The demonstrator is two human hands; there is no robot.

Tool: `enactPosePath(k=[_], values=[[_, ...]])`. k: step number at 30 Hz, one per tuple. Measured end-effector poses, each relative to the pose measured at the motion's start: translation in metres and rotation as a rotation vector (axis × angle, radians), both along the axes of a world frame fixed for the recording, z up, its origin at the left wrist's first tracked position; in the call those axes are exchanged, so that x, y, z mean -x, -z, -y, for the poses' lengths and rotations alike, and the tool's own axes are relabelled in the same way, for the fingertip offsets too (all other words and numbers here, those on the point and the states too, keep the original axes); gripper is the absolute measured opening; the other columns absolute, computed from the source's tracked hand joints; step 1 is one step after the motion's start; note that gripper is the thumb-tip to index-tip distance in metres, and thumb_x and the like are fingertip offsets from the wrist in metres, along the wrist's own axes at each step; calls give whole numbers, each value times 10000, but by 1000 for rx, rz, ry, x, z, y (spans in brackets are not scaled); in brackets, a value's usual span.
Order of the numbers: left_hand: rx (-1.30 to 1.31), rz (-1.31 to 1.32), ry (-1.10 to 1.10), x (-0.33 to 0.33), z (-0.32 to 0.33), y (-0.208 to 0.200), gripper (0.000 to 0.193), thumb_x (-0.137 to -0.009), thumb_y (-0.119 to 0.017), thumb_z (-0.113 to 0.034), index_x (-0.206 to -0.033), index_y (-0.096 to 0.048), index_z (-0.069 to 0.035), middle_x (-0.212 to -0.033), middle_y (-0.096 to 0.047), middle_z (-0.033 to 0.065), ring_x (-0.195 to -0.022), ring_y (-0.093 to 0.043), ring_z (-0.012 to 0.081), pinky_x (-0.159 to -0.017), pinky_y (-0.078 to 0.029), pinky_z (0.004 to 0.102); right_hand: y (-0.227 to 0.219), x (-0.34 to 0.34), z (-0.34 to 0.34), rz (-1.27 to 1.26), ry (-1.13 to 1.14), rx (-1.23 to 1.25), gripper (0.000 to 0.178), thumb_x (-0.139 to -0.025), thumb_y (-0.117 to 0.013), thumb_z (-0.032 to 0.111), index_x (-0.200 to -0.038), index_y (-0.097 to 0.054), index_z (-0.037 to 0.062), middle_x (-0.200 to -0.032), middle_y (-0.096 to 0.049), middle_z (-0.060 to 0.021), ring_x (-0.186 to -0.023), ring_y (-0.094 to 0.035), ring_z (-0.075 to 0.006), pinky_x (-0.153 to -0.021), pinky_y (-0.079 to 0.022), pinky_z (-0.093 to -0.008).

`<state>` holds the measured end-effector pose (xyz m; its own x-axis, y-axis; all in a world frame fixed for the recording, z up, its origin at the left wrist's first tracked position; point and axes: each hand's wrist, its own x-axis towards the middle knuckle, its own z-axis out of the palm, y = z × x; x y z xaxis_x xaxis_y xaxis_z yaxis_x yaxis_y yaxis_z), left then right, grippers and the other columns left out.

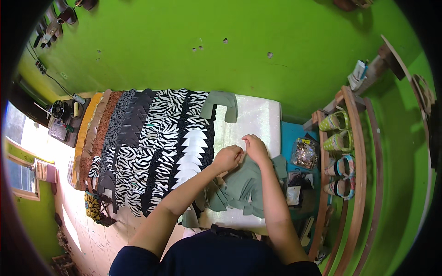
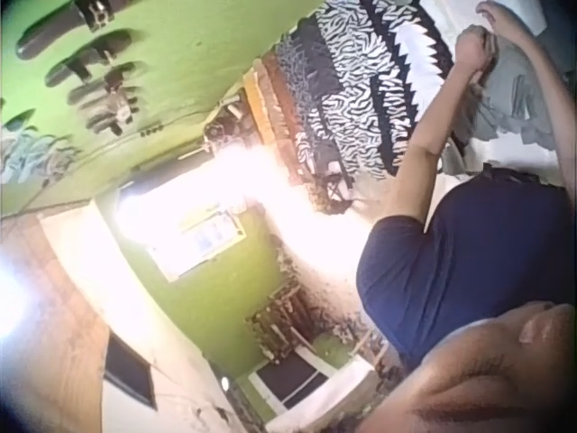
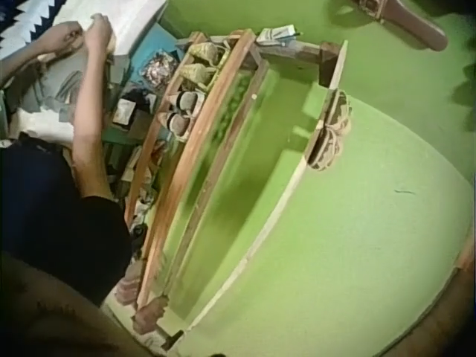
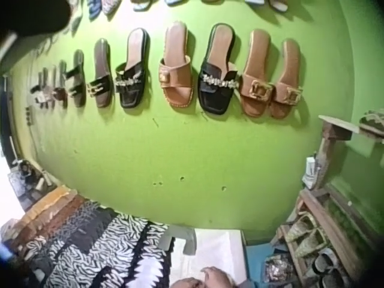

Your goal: Sorting and stacking various leather and fabric components for shoe manufacturing on a workshop table.

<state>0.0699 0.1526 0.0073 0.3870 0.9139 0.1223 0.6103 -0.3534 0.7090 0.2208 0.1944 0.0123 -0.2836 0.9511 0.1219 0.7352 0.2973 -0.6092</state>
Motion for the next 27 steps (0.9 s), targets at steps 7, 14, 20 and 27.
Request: enactPosePath(k=[7, 14, 20, 27], values=[[181, -56, 119, -20, 44, 8, 285, -764, -598, -195, -985, -546, -21, -858, -584, 151, -813, -578, 302, -746, -456, 370, -29, -30, 58, -41, 28, -62, 139, -772, -482, 32, -859, -582, 70, -840, -597, -126, -789, -576, -309, -686, -462, -400], [367, 28, -34, -29, 61, 8, 382, -735, -633, -193, -1021, -484, 11, -941, -573, 214, -862, -570, 319, -764, -450, 378, -32, -33, 104, 33, -30, -134, 113, -780, -489, 56, -843, -583, 54, -852, -592, -107, -855, -550, -294, -760, -424, -390], [205, -54, -181, -25, 70, 23, 430, -727, -648, -236, -1095, -478, -95, -1023, -494, 199, -941, -530, 380, -814, -443, 417, -25, -32, 135, 243, 28, -81, 243, -744, -552, 105, -986, -541, 115, -996, -519, -97, -967, -499, -283, -817, -371, -433], [122, -189, -55, -38, 75, 16, 487, -729, -649, -234, -1170, -463, -151, -1101, -465, 183, -1005, -505, 368, -846, -438, 413, -11, -35, 141, 305, 166, -111, 343, -673, -550, -41, -997, -560, 73, -999, -499, -98, -989, -463, -297, -810, -409, -390]])
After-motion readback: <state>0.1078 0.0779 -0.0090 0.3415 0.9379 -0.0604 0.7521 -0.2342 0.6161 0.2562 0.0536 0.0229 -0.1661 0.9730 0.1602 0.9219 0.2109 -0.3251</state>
